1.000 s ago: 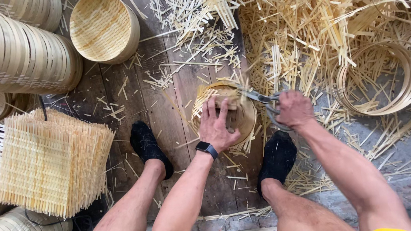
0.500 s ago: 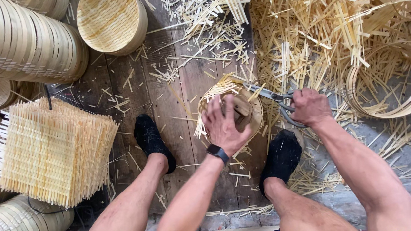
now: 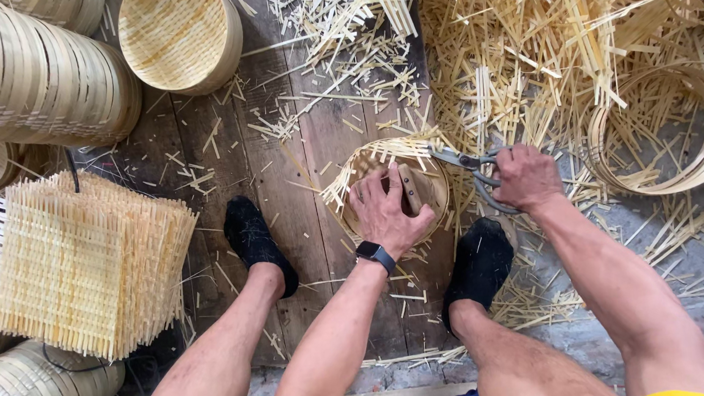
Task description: The person weaves square bamboo mats and attaches them to circular wooden molds using large shears to trim the excess.
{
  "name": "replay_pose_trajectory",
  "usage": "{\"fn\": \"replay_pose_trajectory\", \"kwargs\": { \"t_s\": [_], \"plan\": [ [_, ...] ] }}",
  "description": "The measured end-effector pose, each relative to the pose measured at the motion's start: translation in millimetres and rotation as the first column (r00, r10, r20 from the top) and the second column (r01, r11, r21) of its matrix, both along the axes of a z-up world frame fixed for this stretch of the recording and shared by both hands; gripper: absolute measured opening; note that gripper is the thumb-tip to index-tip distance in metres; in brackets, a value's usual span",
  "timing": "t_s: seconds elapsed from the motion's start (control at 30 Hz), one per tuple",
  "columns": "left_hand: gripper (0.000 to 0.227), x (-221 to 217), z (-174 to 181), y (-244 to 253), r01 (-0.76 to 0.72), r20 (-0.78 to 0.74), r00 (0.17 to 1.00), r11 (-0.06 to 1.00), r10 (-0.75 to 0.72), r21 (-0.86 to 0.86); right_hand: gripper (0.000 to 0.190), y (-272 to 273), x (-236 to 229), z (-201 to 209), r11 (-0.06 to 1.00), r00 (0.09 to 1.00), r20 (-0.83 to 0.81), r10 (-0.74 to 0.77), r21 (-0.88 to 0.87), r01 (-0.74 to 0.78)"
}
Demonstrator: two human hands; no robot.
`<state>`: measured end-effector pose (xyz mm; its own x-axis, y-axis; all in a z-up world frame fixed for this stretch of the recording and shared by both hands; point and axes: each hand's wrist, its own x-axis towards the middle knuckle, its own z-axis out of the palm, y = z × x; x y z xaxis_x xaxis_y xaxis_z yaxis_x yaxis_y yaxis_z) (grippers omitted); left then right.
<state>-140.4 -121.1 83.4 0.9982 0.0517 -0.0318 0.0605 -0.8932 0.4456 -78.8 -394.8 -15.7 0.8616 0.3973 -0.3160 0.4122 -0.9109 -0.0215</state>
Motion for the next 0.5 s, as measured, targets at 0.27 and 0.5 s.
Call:
{"fn": "replay_pose_trajectory", "kwargs": {
  "t_s": [0.27,0.5],
  "plan": [
    [0.092,4,9,8,0.188,-0.063,0.981,0.981,-0.185,0.039,0.041,31,6,24,0.997,0.997,0.066,-0.030,0.068,0.026],
    [0.088,8,13,20,0.312,-0.074,0.947,0.950,-0.311,-0.003,0.042,7,15,27,0.999,0.999,0.042,0.033,0.037,-0.034]
  ]
}}
